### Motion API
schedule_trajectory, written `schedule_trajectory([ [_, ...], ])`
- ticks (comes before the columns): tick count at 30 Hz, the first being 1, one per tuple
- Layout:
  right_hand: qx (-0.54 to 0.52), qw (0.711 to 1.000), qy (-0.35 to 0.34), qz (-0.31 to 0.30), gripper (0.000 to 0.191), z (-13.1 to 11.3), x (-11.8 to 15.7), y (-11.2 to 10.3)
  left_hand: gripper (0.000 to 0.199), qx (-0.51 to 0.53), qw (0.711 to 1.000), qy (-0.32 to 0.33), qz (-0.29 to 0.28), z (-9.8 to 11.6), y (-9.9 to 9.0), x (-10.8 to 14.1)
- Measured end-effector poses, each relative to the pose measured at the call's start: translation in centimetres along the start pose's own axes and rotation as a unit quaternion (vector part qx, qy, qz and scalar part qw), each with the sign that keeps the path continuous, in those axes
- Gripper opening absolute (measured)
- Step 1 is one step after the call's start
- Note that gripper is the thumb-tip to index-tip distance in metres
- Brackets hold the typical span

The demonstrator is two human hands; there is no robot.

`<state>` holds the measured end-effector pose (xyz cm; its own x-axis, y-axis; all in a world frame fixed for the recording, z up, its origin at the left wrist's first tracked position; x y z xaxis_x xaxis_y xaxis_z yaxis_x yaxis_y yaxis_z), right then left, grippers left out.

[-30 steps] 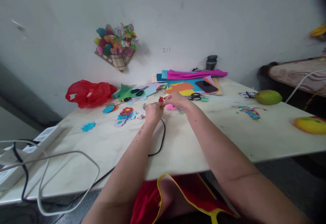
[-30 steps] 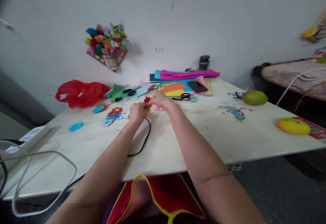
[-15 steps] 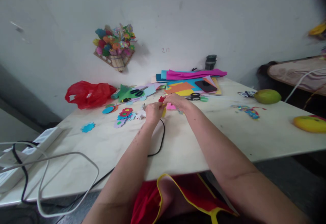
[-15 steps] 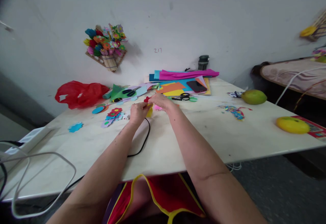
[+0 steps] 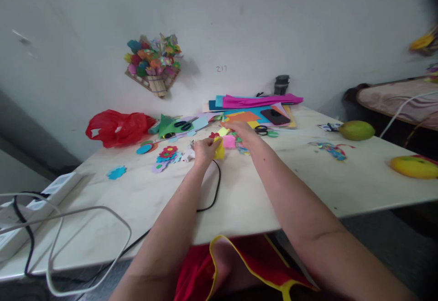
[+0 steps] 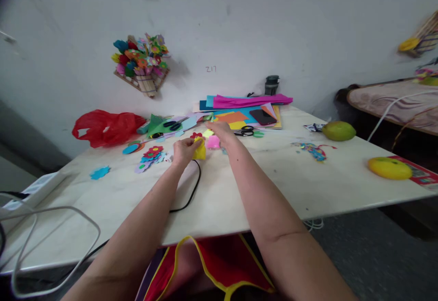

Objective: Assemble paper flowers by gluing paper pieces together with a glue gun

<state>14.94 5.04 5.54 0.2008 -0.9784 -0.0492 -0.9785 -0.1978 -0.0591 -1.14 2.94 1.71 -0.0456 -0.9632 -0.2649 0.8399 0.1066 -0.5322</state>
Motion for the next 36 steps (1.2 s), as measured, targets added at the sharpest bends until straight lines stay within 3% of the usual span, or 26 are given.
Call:
schedule_trajectory([
  [3,0.000,1.000,-0.024,0.014,0.021,-0.1,0.0,0.0,0.033,0.023,1.000,0.000,-0.003,-0.6,0.4,-0.4],
  [9,-0.050,0.997,-0.053,-0.027,0.024,0.0,-0.3,0.3,0.030,0.050,0.999,0.006,-0.017,-1.2,0.8,-0.6],
  [17,-0.007,0.995,-0.066,-0.075,0.021,-0.7,0.0,0.6,0.028,0.073,0.997,0.008,-0.023,-1.2,0.8,-0.6],
  [28,0.054,0.979,-0.073,-0.185,0.015,-1.4,0.9,0.9,0.025,0.008,1.000,0.020,-0.012,0.3,0.0,0.1],
  [36,0.080,0.975,-0.053,-0.203,0.021,-0.9,0.6,1.2,0.026,-0.014,0.998,0.054,-0.021,0.2,0.2,0.1],
])
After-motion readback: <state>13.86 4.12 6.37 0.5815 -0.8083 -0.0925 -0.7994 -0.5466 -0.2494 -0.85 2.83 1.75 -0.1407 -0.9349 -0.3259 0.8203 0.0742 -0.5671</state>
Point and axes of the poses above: each hand's wrist, its own x-axis away from the middle knuckle, its own y-axis out of the palm, z = x × y, the point moved 4 cm from there along -x, towards the middle knuckle, and after that the axes turned 15 degrees about -z, right-handed, at the moved point
